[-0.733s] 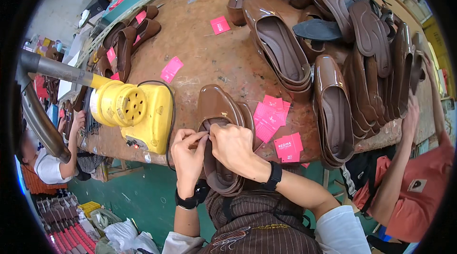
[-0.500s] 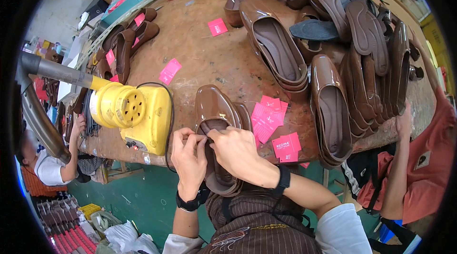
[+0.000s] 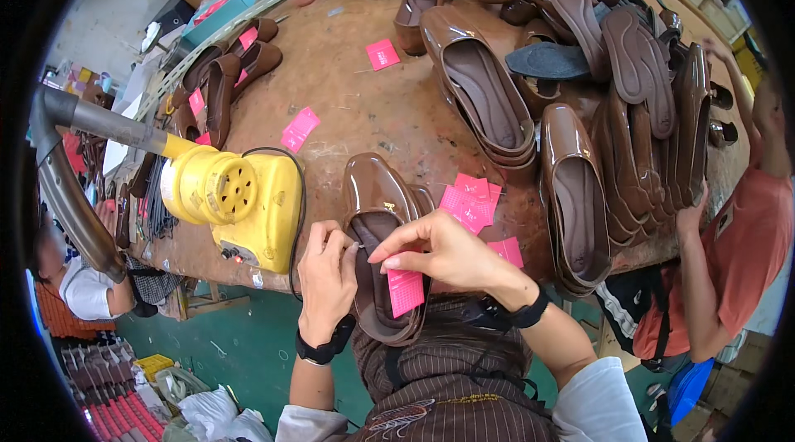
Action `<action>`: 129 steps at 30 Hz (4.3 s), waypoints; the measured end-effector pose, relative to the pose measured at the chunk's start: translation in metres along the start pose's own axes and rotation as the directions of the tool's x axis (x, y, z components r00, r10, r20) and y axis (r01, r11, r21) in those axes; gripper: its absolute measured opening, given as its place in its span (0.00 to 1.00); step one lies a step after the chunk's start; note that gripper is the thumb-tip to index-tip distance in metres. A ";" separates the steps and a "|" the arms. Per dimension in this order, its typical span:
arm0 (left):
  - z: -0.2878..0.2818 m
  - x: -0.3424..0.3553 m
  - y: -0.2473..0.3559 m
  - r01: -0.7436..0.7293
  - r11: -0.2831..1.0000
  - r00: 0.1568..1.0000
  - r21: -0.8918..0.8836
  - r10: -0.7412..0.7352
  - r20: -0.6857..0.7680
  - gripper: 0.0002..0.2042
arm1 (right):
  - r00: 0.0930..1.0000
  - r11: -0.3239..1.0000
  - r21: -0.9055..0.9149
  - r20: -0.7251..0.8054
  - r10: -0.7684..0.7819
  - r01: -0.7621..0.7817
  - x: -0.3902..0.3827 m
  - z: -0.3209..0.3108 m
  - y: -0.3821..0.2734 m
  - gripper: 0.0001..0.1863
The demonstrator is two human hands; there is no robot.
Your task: The person attaches pink tags to the insoles of brown patent leather shoes using a small metal fastener. They pick up a shoe, insert the fastener through the tag and the shoe's insole, and secure it. The person repeats this process for multiple shoes, stacking the finished ones on the table.
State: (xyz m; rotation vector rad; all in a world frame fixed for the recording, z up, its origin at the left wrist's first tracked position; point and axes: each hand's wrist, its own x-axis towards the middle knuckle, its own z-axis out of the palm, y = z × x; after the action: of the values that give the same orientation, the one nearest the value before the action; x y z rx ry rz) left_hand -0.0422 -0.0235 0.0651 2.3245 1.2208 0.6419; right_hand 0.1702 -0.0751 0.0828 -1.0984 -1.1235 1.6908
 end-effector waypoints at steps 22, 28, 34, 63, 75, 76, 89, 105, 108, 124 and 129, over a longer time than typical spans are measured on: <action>0.000 -0.025 -0.004 0.267 0.571 0.940 -0.776 -0.331 0.079 0.08 | 0.961 0.935 -0.318 -0.166 -0.219 0.158 0.018 0.026 0.015 0.07; -0.003 -0.027 0.001 0.302 0.573 0.924 -0.762 -0.371 0.087 0.11 | 0.934 0.904 -0.384 -0.214 -0.285 0.188 0.022 0.033 0.019 0.07; -0.007 -0.028 0.001 0.304 0.591 0.927 -0.747 -0.365 0.088 0.15 | 0.881 0.831 -0.481 -0.218 -0.420 0.278 0.024 0.038 0.028 0.07; -0.012 -0.009 0.006 0.500 0.847 0.811 -0.179 -0.385 0.441 0.08 | 0.700 0.465 -0.749 -0.639 -0.320 -0.471 -0.057 -0.050 0.049 0.08; -0.126 0.109 -0.074 0.275 0.923 0.842 -0.271 -0.367 -0.396 0.15 | 0.678 0.561 -0.752 -0.614 -0.405 -0.346 -0.051 -0.042 0.060 0.07; -0.129 0.114 -0.061 0.182 0.961 0.813 -0.206 -0.265 -0.518 0.14 | 0.670 0.556 -0.743 -0.630 -0.393 -0.373 -0.044 -0.043 0.061 0.08; -0.003 -0.041 -0.001 0.327 0.894 0.945 -0.306 -0.319 0.077 0.09 | 0.674 0.484 -0.721 -0.671 -0.309 -0.496 -0.009 -0.051 0.079 0.09; 0.031 -0.043 0.004 0.242 0.957 0.963 -0.159 -0.257 -0.083 0.15 | 0.775 0.988 -0.132 -0.632 -0.020 -0.082 -0.021 -0.040 0.021 0.07; 0.026 -0.041 0.009 0.252 0.964 0.967 -0.080 -0.255 -0.023 0.18 | 0.898 0.993 0.113 -0.440 0.025 0.028 -0.026 -0.043 0.019 0.10; 0.034 -0.045 0.000 0.400 0.799 0.904 -0.448 -0.426 0.048 0.23 | 0.867 0.710 -0.640 -0.137 -0.480 0.292 -0.006 0.021 0.013 0.06; 0.035 -0.044 -0.004 0.354 0.835 0.927 -0.422 -0.374 0.036 0.23 | 0.947 0.843 -0.529 -0.210 -0.245 0.101 0.010 0.045 0.041 0.08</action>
State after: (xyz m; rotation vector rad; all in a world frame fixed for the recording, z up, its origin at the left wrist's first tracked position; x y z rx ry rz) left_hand -0.0462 -0.0639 0.0264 1.6712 1.3441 0.7401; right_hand 0.1187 -0.0884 0.0514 -1.4516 -1.4874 1.0732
